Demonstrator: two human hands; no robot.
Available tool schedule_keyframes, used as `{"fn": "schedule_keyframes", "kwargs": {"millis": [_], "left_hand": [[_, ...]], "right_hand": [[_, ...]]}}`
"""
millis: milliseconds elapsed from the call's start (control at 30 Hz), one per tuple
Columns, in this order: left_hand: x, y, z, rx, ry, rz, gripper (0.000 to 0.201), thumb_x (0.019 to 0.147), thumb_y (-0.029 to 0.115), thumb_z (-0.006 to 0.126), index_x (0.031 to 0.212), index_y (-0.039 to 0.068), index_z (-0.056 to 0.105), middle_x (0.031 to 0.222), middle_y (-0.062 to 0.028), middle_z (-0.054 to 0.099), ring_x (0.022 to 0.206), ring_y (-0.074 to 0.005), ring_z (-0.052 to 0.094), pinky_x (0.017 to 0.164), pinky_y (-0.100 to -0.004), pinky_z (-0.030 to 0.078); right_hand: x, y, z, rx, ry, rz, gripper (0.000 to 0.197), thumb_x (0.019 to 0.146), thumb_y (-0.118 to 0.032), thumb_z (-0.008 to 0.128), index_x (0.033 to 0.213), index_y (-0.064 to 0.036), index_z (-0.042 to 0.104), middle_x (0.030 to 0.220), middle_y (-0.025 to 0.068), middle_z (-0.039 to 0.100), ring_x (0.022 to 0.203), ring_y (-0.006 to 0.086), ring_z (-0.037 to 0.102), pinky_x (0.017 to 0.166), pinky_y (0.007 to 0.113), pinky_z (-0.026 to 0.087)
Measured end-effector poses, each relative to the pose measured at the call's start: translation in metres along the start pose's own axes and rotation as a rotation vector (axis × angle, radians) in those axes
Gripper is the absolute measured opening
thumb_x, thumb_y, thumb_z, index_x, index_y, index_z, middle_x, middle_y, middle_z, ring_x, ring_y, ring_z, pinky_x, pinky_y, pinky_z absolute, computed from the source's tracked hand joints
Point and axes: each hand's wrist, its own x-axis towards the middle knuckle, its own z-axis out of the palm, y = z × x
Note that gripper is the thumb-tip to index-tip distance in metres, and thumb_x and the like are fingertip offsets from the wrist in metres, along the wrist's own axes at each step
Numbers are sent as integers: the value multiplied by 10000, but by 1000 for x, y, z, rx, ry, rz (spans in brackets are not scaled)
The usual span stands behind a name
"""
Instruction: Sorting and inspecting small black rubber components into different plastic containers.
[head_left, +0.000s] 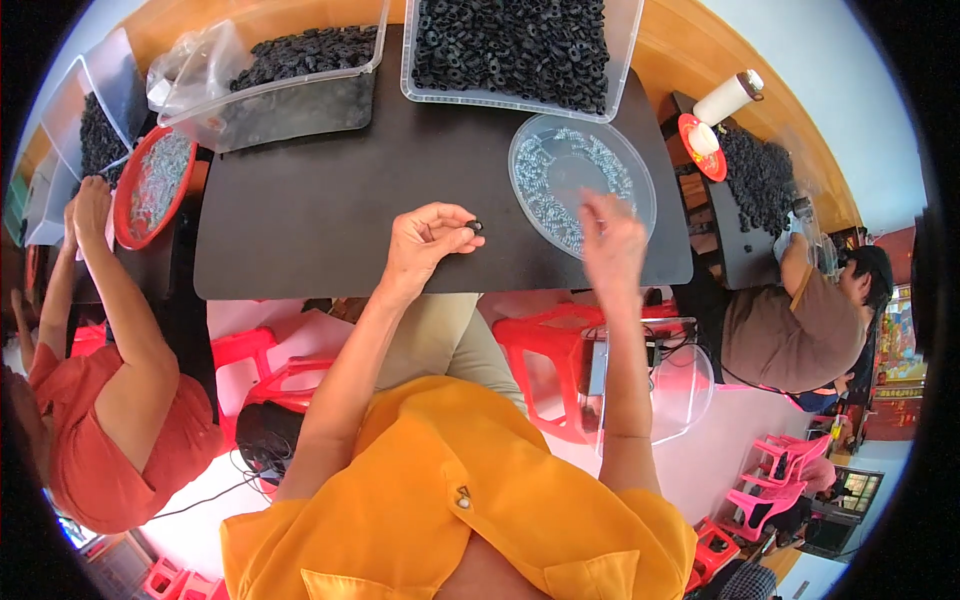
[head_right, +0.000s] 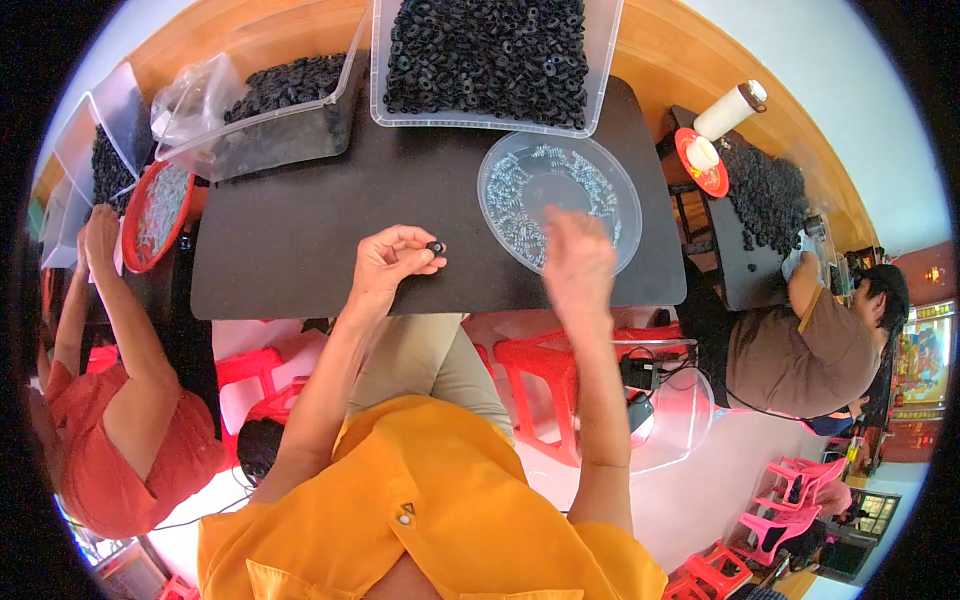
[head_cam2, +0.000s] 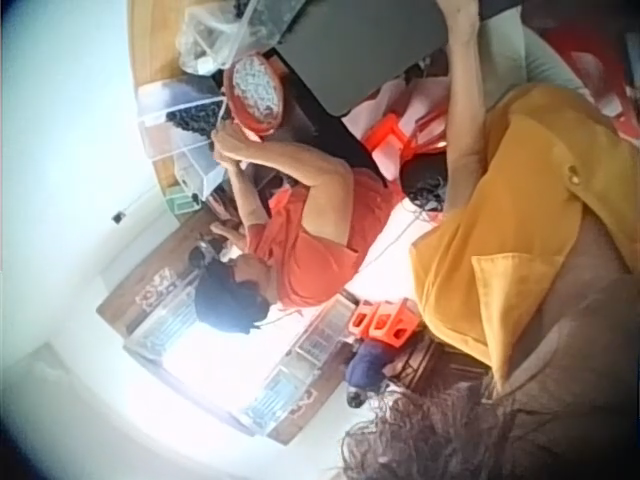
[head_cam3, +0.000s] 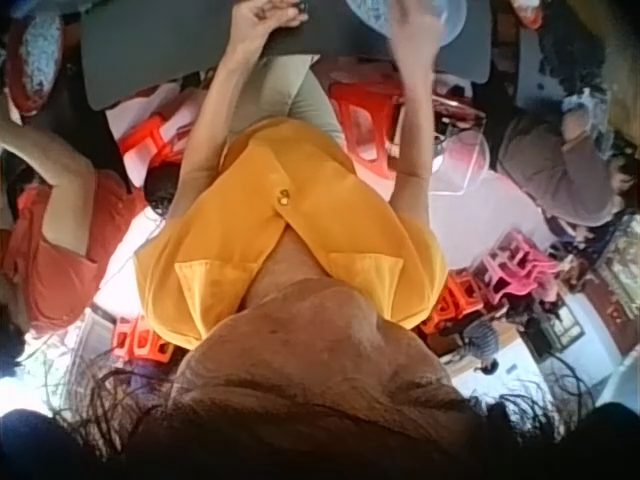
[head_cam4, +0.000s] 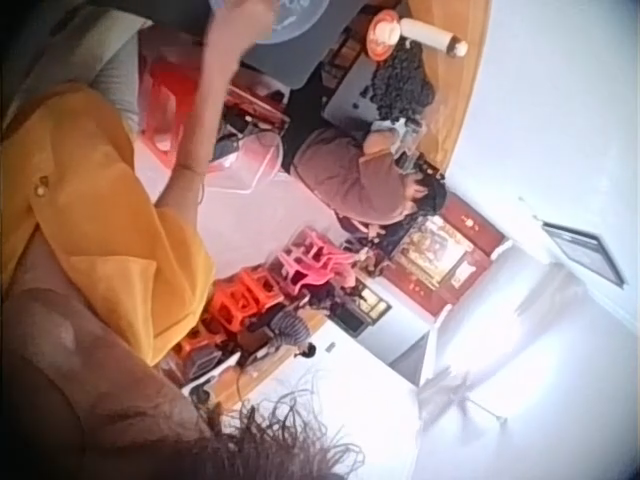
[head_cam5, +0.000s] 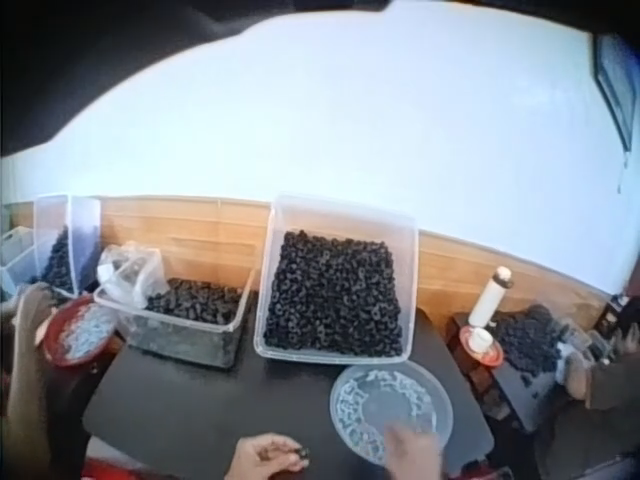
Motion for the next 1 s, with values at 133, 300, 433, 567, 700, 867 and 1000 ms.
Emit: {"fn": "schedule_keyframes", "kwargs": {"millis": [133, 300, 433, 567, 700, 867, 1000], "left_hand": [[1, -1, 0, -20, 1, 17, 135, 813, -4, 618, 947, -12, 612, 887, -104, 661, 758, -165, 658, 683, -257, 550], [1, -2, 1, -25, 12, 19, 130, 812, 1, 621, 942, -6, 616, 883, -101, 660, 753, -166, 659, 671, -255, 553], [1, -2, 2, -30, 3, -6, 143, 808, -16, 627, 950, -20, 612, 870, -102, 650, 758, -177, 662, 668, -250, 552], [0, -3, -2, -15, 19, 1, 143, 808, -12, 629, 950, -18, 612, 870, -100, 650, 749, -176, 662, 657, -246, 551], [0, -2, -3, -9, 38, 15, 135, 811, -17, 612, 946, -9, 613, 873, -93, 658, 731, -163, 661, 660, -254, 557], [-1, 1, 4, 19, 47, -20, 137, 809, -13, 617, 946, -10, 611, 857, -90, 650, 726, -159, 658, 651, -243, 553], [0, -3, -3, -11, 27, 8, 140, 810, 5, 627, 948, -11, 609, 858, -87, 648, 724, -159, 656, 646, -244, 552]], "right_hand": [[10, 56, -11, -192, -167, 207, 144, 732, -64, 647, 872, -34, 657, 825, 156, 630, 772, 325, 611, 686, 430, 476], [6, 68, 6, -209, -254, 203, 105, 714, -70, 670, 807, -28, 646, 785, 157, 636, 739, 323, 633, 688, 417, 484], [17, 64, -12, -9, -142, 182, 70, 722, -43, 664, 787, -37, 637, 749, 128, 624, 676, 258, 620, 633, 349, 481], [53, 6, -83, 51, 449, -8, 56, 765, -28, 659, 819, -39, 646, 750, 60, 617, 666, 156, 581, 616, 273, 466], [53, -7, -94, -150, 747, -198, 65, 771, -18, 644, 830, -44, 652, 793, 71, 629, 691, 187, 592, 616, 303, 483], [-7, 44, -12, -216, -102, -110, 89, 729, -21, 639, 807, -60, 655, 769, 92, 636, 694, 259, 629, 604, 348, 483], [-15, 44, -14, 42, 76, 160, 91, 728, -30, 665, 817, -28, 651, 754, 114, 636, 642, 250, 619, 588, 328, 472]]}}
